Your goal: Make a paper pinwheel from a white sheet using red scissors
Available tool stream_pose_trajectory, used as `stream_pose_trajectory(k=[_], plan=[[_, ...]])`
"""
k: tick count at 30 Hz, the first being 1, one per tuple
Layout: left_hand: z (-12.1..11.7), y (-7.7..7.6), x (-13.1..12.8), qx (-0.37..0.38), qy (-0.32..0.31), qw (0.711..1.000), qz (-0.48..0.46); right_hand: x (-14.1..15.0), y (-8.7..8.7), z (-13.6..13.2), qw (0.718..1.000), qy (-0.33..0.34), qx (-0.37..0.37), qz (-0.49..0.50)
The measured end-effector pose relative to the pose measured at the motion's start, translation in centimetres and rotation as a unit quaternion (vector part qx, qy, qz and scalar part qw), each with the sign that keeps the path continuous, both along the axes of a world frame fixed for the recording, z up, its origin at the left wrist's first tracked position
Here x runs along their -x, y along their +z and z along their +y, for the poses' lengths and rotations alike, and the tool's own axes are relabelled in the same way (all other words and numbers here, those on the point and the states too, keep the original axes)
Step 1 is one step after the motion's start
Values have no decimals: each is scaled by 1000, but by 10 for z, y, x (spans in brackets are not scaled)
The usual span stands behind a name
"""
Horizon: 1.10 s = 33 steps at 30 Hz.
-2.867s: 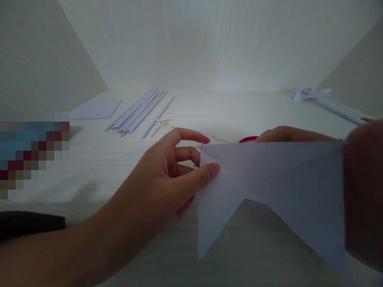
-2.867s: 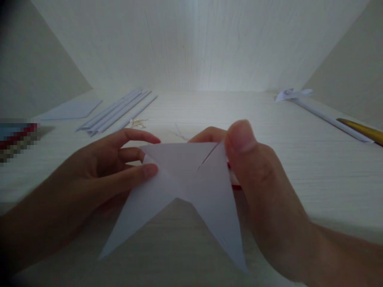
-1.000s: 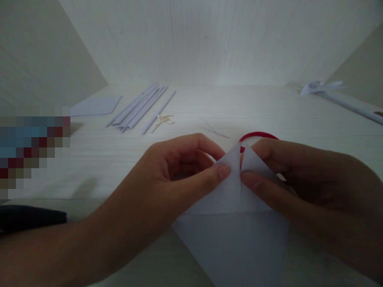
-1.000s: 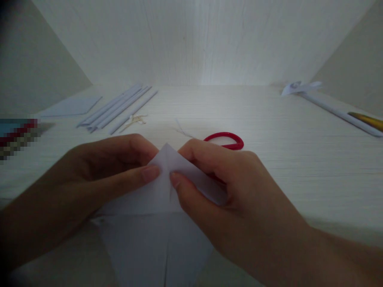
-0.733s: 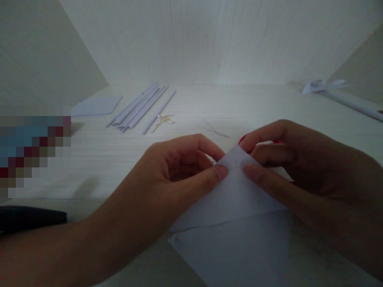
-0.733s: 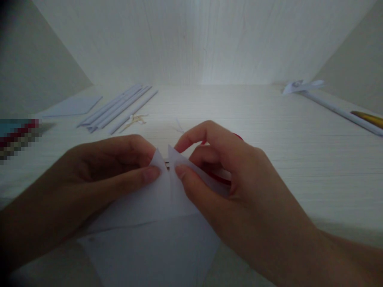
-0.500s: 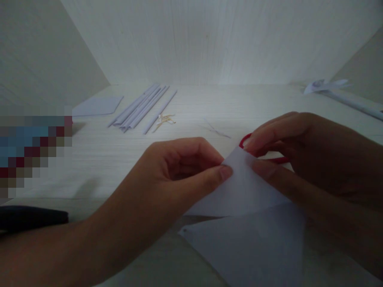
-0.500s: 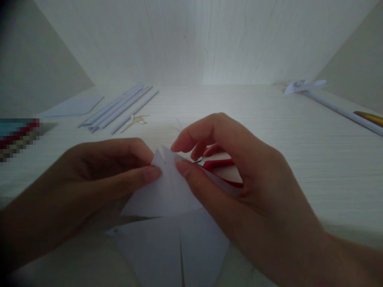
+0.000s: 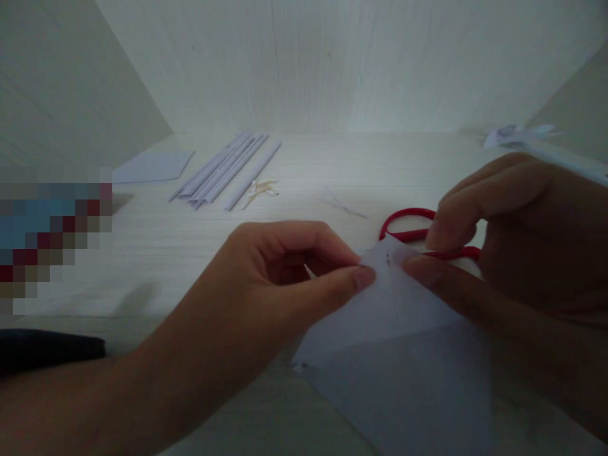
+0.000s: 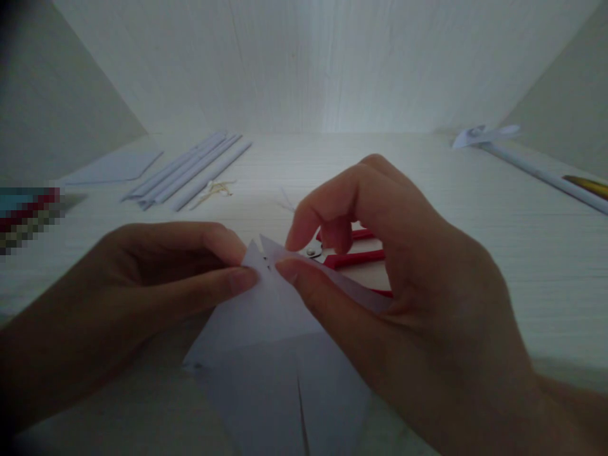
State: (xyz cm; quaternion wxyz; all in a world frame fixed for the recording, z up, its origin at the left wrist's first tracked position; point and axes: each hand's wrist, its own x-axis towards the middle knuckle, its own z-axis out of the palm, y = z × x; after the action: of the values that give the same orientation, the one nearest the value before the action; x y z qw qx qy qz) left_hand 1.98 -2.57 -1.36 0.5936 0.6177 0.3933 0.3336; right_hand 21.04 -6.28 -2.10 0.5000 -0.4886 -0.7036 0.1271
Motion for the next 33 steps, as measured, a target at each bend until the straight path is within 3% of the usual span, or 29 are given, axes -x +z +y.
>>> stream_pose_trajectory(k=[8,16,33], plan=[[-1,3,-1,0,-15,1000,5,2,3,0,999,16,4,-52],[-1,6,-2,-16,-13,998,54,0,8,-2,998,51,27,-13],[-3,8,-4,21,-31,999,20,-2,10,-2,995,81,6,-65]])
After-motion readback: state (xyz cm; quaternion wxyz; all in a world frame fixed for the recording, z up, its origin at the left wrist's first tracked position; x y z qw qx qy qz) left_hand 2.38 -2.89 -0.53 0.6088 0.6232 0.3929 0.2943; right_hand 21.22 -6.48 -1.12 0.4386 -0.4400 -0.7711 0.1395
